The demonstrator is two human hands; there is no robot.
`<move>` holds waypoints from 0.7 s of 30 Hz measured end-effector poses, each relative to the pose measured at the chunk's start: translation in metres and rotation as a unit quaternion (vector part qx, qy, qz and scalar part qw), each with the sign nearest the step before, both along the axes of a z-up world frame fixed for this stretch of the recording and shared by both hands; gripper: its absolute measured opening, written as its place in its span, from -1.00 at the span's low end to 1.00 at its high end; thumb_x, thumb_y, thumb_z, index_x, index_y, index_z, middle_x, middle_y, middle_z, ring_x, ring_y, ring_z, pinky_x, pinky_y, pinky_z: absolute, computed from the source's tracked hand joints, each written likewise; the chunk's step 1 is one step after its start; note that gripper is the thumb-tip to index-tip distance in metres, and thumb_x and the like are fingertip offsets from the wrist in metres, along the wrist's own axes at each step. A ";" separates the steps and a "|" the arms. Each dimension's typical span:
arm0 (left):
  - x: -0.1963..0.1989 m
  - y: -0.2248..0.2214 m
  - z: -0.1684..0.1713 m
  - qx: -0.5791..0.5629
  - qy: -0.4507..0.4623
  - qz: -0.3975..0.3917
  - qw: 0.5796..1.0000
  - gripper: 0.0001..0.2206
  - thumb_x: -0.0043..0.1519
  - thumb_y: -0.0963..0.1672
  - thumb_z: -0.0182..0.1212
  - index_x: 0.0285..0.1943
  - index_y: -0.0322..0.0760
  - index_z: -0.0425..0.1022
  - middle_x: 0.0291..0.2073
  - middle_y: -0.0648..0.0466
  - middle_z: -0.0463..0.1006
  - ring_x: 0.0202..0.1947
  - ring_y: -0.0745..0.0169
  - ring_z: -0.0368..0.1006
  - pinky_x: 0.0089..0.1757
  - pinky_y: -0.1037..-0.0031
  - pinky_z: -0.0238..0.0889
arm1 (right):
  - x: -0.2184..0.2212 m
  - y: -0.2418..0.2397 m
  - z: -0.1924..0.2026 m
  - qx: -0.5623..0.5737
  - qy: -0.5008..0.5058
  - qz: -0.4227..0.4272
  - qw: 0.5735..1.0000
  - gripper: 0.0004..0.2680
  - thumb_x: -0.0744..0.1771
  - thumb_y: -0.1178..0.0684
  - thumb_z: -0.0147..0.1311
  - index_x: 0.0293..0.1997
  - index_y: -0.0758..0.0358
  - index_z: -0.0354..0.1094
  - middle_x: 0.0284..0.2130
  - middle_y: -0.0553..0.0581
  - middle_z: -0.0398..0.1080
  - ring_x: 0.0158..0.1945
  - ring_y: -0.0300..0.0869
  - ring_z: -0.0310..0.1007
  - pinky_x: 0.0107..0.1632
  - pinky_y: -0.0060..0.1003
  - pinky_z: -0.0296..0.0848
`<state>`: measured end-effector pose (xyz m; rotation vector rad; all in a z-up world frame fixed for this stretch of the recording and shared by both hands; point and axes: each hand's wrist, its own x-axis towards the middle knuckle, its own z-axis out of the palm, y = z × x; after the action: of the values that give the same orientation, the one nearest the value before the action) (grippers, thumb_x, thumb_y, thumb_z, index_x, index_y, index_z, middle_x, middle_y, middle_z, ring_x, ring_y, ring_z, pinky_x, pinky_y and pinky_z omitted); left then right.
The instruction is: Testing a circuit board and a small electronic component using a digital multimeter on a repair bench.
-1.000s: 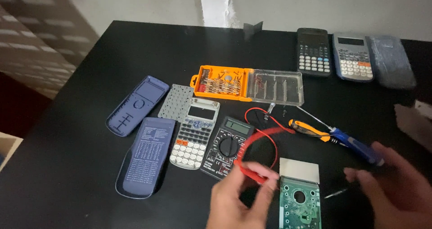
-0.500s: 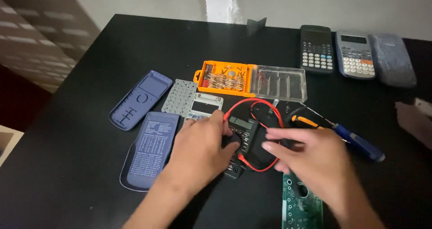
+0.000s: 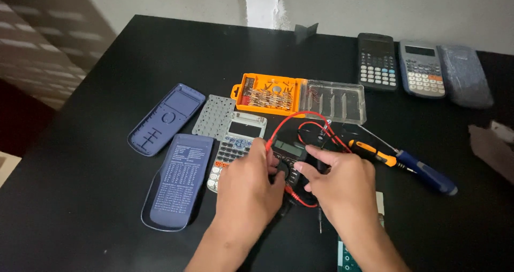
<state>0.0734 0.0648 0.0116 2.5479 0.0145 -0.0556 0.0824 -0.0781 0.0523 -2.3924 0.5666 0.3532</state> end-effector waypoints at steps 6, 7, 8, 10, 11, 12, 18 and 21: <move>0.003 0.006 0.003 -0.043 0.025 0.007 0.999 -0.74 0.07 -0.10 0.38 -0.22 -0.11 0.33 -0.33 0.35 0.77 -0.26 0.06 0.68 -0.21 0.19 0.41 | 0.005 -0.006 -0.015 0.011 -0.026 0.004 1.000 -0.69 0.25 -0.14 0.29 0.12 -0.26 0.55 -0.66 0.10 0.60 -0.41 -0.33 0.70 -0.01 -0.58 0.40; 0.003 0.006 0.002 -0.043 0.025 0.008 0.999 -0.74 0.07 -0.10 0.38 -0.22 -0.11 0.33 -0.33 0.35 0.77 -0.26 0.06 0.68 -0.21 0.19 0.41 | 0.004 -0.004 -0.010 0.011 -0.026 0.005 1.000 -0.69 0.25 -0.14 0.29 0.12 -0.26 0.55 -0.66 0.10 0.60 -0.41 -0.33 0.70 -0.01 -0.58 0.40; 0.003 0.006 0.000 -0.040 0.021 0.005 0.999 -0.74 0.07 -0.11 0.38 -0.21 -0.12 0.32 -0.32 0.34 0.76 -0.29 0.08 0.68 -0.24 0.19 0.43 | 0.004 -0.003 -0.006 0.009 -0.017 0.004 1.000 -0.67 0.26 -0.14 0.29 0.15 -0.26 0.53 -0.64 0.10 0.62 -0.34 -0.36 0.70 0.06 -0.56 0.38; 0.003 0.005 -0.002 -0.037 0.016 0.003 0.999 -0.74 0.08 -0.12 0.37 -0.21 -0.13 0.32 -0.32 0.33 0.75 -0.32 0.09 0.68 -0.27 0.19 0.45 | 0.003 -0.002 0.000 0.006 -0.007 0.002 1.000 -0.66 0.26 -0.14 0.28 0.18 -0.26 0.51 -0.62 0.11 0.63 -0.27 -0.39 0.70 0.14 -0.54 0.37; 0.002 0.005 -0.002 -0.035 0.010 0.001 0.999 -0.75 0.08 -0.11 0.36 -0.19 -0.12 0.34 -0.33 0.32 0.74 -0.32 0.10 0.68 -0.28 0.18 0.44 | 0.002 -0.002 0.001 0.006 0.000 0.001 1.000 -0.66 0.27 -0.12 0.28 0.19 -0.26 0.50 -0.60 0.10 0.64 -0.30 -0.36 0.71 0.11 -0.53 0.40; 0.001 0.004 -0.002 -0.033 0.004 -0.001 0.999 -0.76 0.09 -0.11 0.36 -0.17 -0.11 0.37 -0.34 0.30 0.73 -0.32 0.10 0.68 -0.30 0.16 0.43 | 0.002 -0.001 0.002 0.005 0.007 0.000 1.000 -0.66 0.28 -0.10 0.28 0.20 -0.26 0.49 -0.59 0.09 0.64 -0.32 -0.34 0.72 0.09 -0.53 0.43; 0.000 0.005 0.002 -0.040 0.015 -0.004 0.999 -0.79 0.13 -0.09 0.35 -0.15 -0.11 0.39 -0.35 0.27 0.71 -0.31 0.13 0.68 -0.30 0.22 0.46 | 0.003 -0.007 -0.016 0.024 -0.037 -0.003 0.999 -0.70 0.24 -0.13 0.30 0.10 -0.27 0.58 -0.74 0.04 0.55 -0.41 -0.34 0.71 -0.05 -0.58 0.39; 0.002 0.008 0.018 -0.117 0.084 0.016 0.989 -0.80 0.13 -0.13 0.36 -0.15 -0.13 0.44 -0.35 0.21 0.70 -0.31 0.27 0.69 -0.24 0.42 0.53 | 0.002 -0.008 -0.008 0.025 -0.025 0.000 0.999 -0.68 0.24 -0.15 0.29 0.12 -0.28 0.56 -0.70 0.05 0.60 -0.36 -0.41 0.70 0.02 -0.60 0.37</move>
<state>0.0752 0.0724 0.0294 2.3015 0.1071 -0.2453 0.0844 -0.0856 0.0440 -2.3466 0.5281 0.3041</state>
